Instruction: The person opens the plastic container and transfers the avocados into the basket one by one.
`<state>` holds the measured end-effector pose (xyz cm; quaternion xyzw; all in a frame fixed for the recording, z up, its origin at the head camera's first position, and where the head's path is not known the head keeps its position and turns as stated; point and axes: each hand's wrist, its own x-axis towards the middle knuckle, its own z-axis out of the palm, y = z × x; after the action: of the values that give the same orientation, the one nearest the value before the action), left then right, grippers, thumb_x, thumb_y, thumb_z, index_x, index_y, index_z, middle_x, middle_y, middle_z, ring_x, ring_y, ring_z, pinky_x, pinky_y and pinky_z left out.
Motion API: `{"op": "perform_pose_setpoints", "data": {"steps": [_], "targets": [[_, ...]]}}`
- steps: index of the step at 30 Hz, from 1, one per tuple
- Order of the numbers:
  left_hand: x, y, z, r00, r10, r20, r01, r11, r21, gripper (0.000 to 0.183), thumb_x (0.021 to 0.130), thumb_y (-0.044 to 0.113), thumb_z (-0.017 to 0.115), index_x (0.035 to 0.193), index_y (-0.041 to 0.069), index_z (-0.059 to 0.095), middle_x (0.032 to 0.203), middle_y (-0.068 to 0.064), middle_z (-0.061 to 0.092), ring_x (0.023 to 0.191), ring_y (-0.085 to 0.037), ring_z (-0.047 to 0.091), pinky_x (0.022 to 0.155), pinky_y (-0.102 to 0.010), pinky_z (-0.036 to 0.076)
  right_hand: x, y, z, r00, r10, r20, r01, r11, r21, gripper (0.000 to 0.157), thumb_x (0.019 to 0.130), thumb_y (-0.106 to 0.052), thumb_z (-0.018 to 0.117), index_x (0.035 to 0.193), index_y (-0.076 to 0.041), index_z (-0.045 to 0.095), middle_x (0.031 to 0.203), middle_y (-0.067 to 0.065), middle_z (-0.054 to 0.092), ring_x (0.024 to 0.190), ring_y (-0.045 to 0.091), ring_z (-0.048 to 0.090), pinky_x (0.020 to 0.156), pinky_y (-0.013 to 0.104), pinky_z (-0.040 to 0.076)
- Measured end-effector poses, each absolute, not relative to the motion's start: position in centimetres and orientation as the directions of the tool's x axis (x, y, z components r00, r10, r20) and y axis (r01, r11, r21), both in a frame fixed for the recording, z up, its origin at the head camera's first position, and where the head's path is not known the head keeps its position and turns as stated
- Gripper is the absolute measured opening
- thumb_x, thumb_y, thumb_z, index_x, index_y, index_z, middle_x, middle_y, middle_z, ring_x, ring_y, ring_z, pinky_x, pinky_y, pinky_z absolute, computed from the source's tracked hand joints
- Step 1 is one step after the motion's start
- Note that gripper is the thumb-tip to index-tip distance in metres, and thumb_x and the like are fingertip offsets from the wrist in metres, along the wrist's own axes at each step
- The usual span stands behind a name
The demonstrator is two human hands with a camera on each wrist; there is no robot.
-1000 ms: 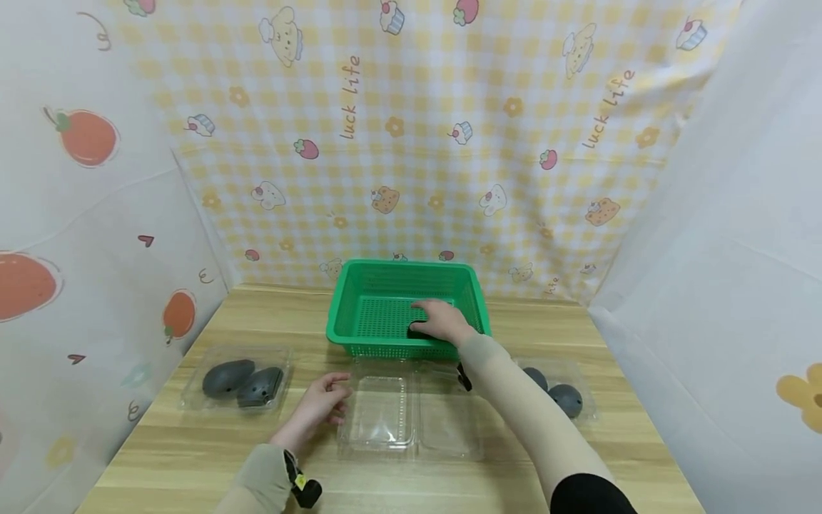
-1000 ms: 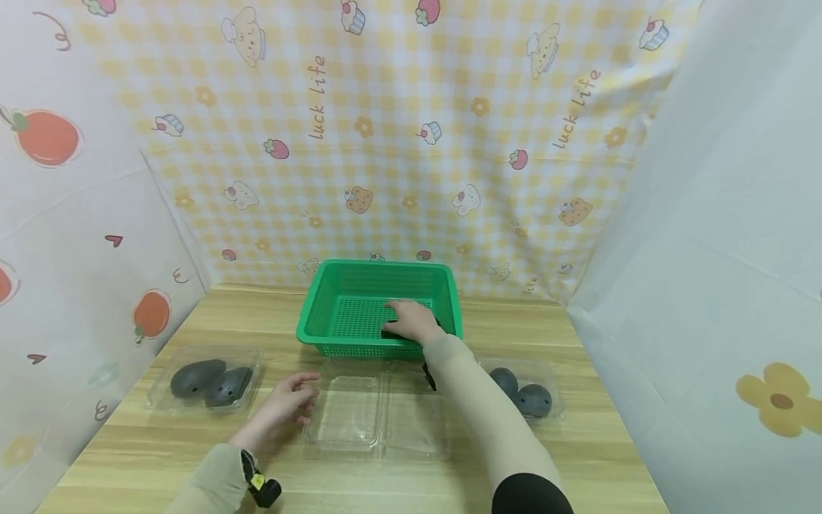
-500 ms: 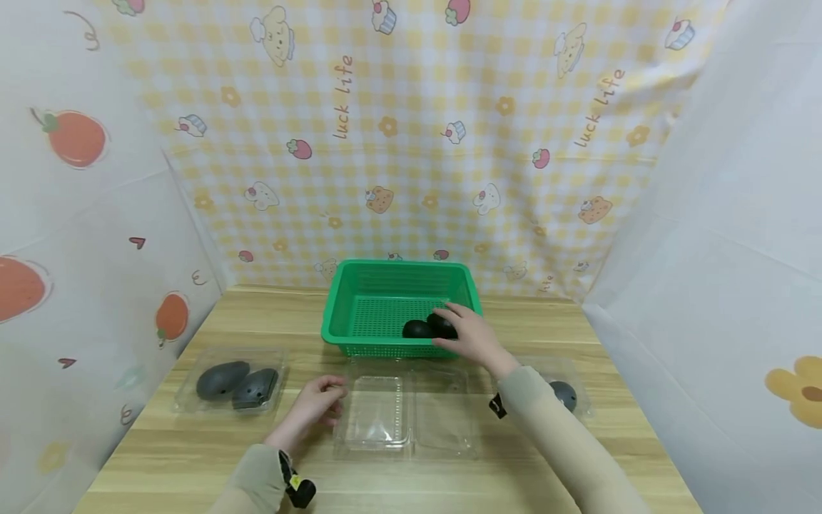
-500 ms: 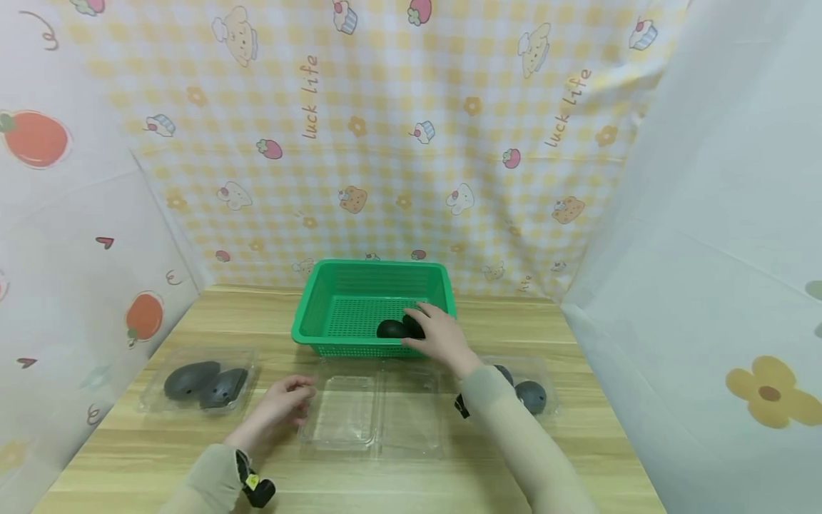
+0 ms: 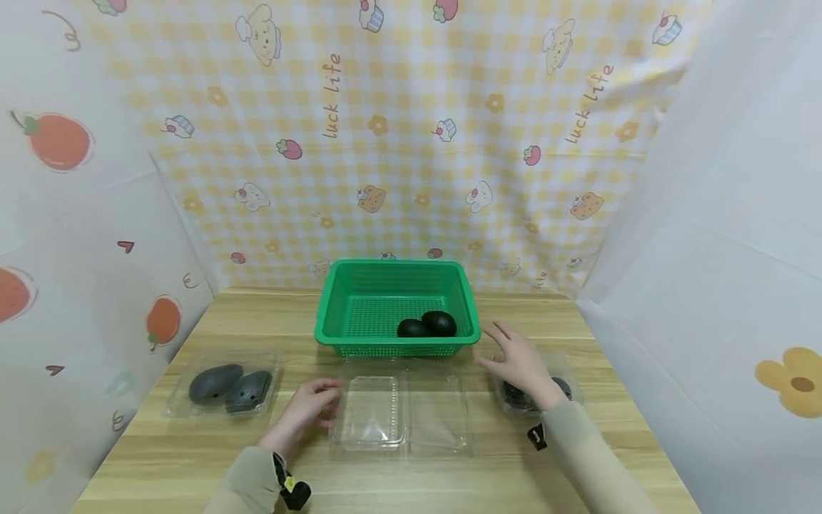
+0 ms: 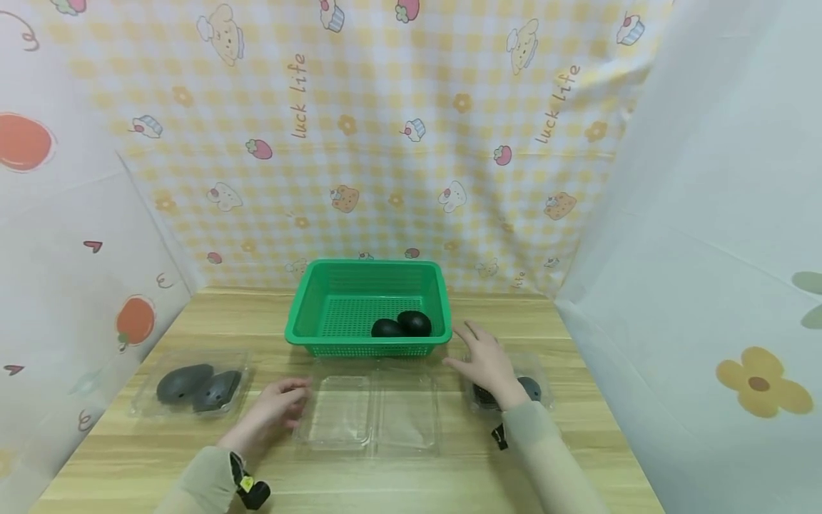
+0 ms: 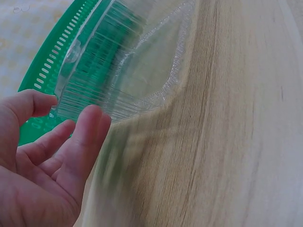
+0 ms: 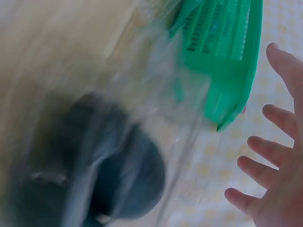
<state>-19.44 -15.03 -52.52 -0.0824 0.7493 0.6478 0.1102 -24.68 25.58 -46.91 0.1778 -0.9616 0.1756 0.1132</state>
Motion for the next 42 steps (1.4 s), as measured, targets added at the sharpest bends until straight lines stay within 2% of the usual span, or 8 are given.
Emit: {"op": "perform_pose_setpoints", "data": {"steps": [5,11,21,29,36,42], "targets": [[-19.5,-15.0,-52.4,-0.96,0.021,-0.28,-0.275,0.136,0.952,0.034,0.082,0.011,0.056,0.113,-0.005,0.054,0.097,-0.015,0.056,0.069,-0.025,0.057,0.05,-0.037,0.051,-23.2,28.5,-47.5,-0.942,-0.206,0.265,-0.284,0.91,-0.302,0.079,0.068,-0.065,0.057,0.133,-0.023,0.039,0.138,0.014,0.03,0.116,0.043,0.034,0.087,0.068,0.021],[-19.6,-14.9,-52.3,-0.96,0.004,-0.28,-0.276,0.148,0.95,0.032,0.081,0.009,0.056,0.109,-0.006,0.055,0.096,-0.017,0.057,0.066,-0.023,0.058,0.05,-0.037,0.052,-22.0,31.2,-48.8,-0.962,-0.15,0.229,-0.218,0.925,-0.312,0.083,0.067,-0.064,0.059,0.133,-0.02,0.038,0.14,0.018,0.024,0.122,0.045,0.022,0.085,0.072,0.013],[-19.1,-14.7,-52.4,-0.961,-0.001,-0.276,-0.273,0.148,0.951,0.027,0.081,0.008,0.057,0.103,-0.008,0.055,0.091,-0.017,0.058,0.061,-0.025,0.059,0.049,-0.037,0.052,-20.8,32.5,-50.3,-0.978,-0.127,0.165,-0.176,0.929,-0.325,0.085,0.067,-0.068,0.055,0.135,-0.02,0.036,0.14,0.021,0.021,0.124,0.047,0.014,0.088,0.07,0.011],[-18.3,-15.0,-51.9,-0.964,0.032,-0.264,-0.255,0.177,0.951,0.026,0.081,0.01,0.059,0.101,-0.007,0.055,0.086,-0.018,0.058,0.063,-0.028,0.061,0.049,-0.037,0.052,-20.5,32.5,-51.1,-0.976,-0.111,0.187,-0.165,0.939,-0.303,0.084,0.067,-0.069,0.053,0.135,-0.021,0.035,0.141,0.019,0.021,0.125,0.045,0.015,0.089,0.069,0.011],[-17.2,-15.9,-49.8,-0.973,0.099,-0.21,-0.186,0.211,0.96,0.028,0.081,0.013,0.061,0.1,-0.007,0.054,0.087,-0.018,0.061,0.067,-0.03,0.062,0.049,-0.037,0.052,-20.2,32.4,-51.4,-0.97,-0.105,0.22,-0.168,0.942,-0.291,0.084,0.067,-0.068,0.054,0.134,-0.022,0.037,0.14,0.019,0.024,0.123,0.044,0.018,0.088,0.069,0.014],[-16.3,-17.4,-47.3,-0.966,0.205,-0.159,-0.116,0.209,0.971,0.034,0.083,0.015,0.059,0.105,-0.009,0.05,0.098,-0.023,0.057,0.075,-0.033,0.061,0.052,-0.038,0.052,-20.3,32.4,-51.3,-0.968,-0.108,0.225,-0.175,0.936,-0.304,0.083,0.067,-0.068,0.055,0.133,-0.021,0.039,0.139,0.019,0.024,0.124,0.044,0.018,0.088,0.068,0.014]]}}
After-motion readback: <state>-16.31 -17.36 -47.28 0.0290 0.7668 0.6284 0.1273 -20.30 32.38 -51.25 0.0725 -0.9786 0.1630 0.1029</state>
